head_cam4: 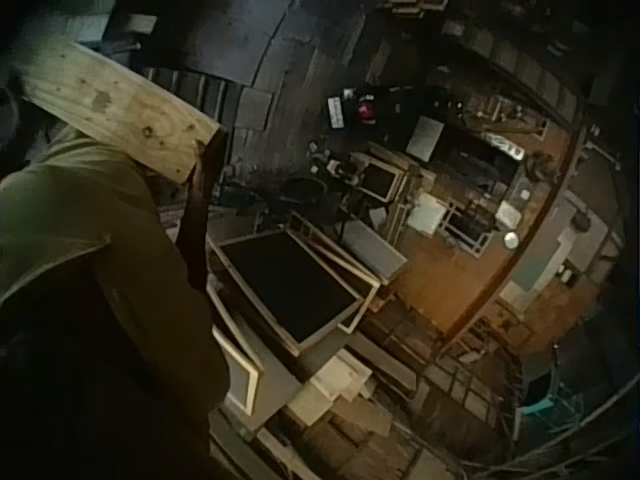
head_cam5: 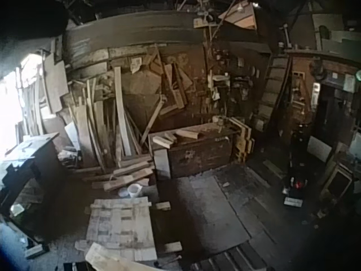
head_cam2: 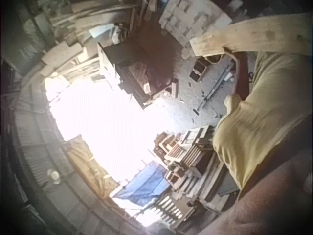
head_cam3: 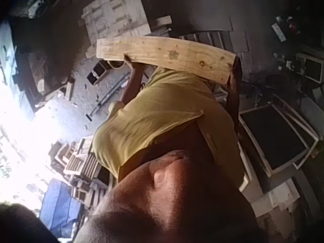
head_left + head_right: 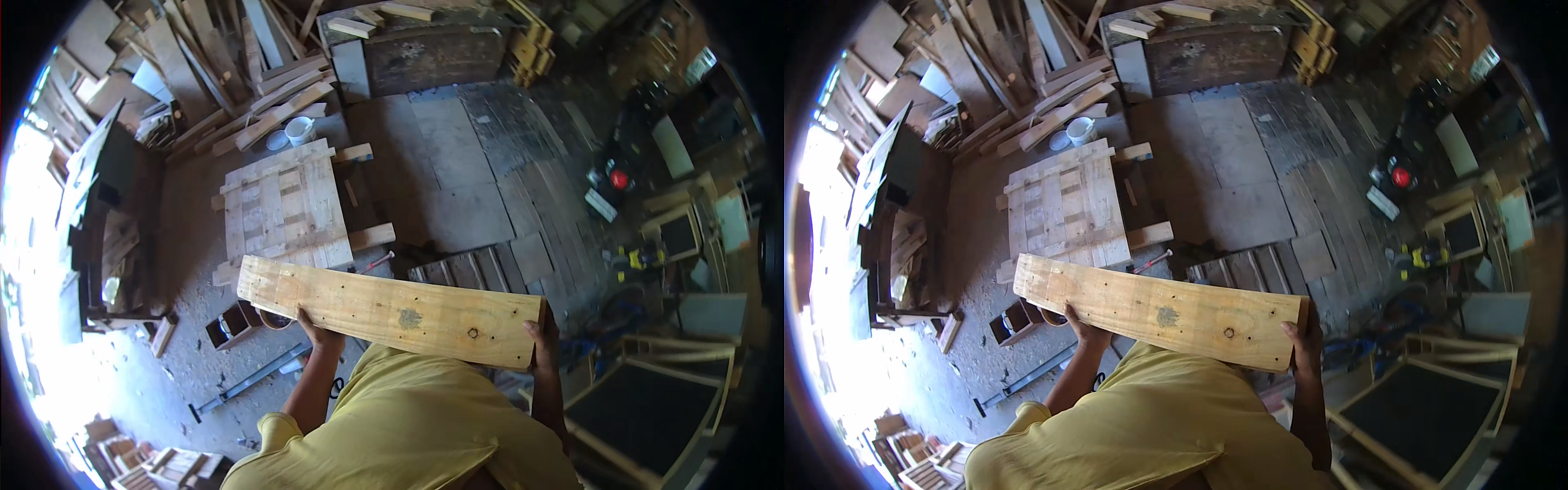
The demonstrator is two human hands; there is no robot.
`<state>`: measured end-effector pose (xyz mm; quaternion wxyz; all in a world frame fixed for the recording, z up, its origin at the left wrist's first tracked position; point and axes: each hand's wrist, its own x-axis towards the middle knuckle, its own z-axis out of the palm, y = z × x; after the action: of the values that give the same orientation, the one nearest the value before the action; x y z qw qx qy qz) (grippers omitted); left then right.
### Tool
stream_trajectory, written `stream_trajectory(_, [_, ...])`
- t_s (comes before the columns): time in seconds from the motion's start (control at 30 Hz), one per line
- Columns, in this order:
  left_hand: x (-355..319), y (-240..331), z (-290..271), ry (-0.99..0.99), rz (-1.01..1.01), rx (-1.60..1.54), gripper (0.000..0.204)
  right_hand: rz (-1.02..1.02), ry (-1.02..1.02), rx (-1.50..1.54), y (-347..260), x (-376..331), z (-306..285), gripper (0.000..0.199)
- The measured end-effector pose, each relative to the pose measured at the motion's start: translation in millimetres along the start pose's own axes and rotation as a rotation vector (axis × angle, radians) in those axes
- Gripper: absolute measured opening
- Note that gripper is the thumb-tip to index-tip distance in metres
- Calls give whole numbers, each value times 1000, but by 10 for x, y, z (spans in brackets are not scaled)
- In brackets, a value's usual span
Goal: The person hammers nails into a wooden structure using a hammer, then removes a metal clamp and repositions wooden planks on a workbench.
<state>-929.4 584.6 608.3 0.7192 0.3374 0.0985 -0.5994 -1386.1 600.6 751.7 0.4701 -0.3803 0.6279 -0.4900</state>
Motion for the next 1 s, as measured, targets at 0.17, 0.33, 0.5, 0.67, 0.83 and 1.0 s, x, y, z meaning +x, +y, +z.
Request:
stream_trajectory(0.17, [994,-742,291,24,131,-7,83,-84,-179,-71,308,1714,-117,68])
stream_trajectory(0.33, [1653,-1335,502,137,164,-88,88,-33,-320,10,472,3297,-17,65])
stream_trajectory(0.5, [2372,-1918,655,304,325,-134,91,28,-504,62,680,4887,308,60])
stream_trajectory(0.67, [2953,-2264,835,496,345,-219,97,131,-686,33,905,6355,900,58])
stream_trajectory(0.83, [4172,-2503,695,650,376,-242,99,311,-851,6,1298,7724,1945,60])
stream_trajectory(1.0, [5280,-2377,1000,861,386,-389,99,325,-878,-162,1525,8999,3080,60])
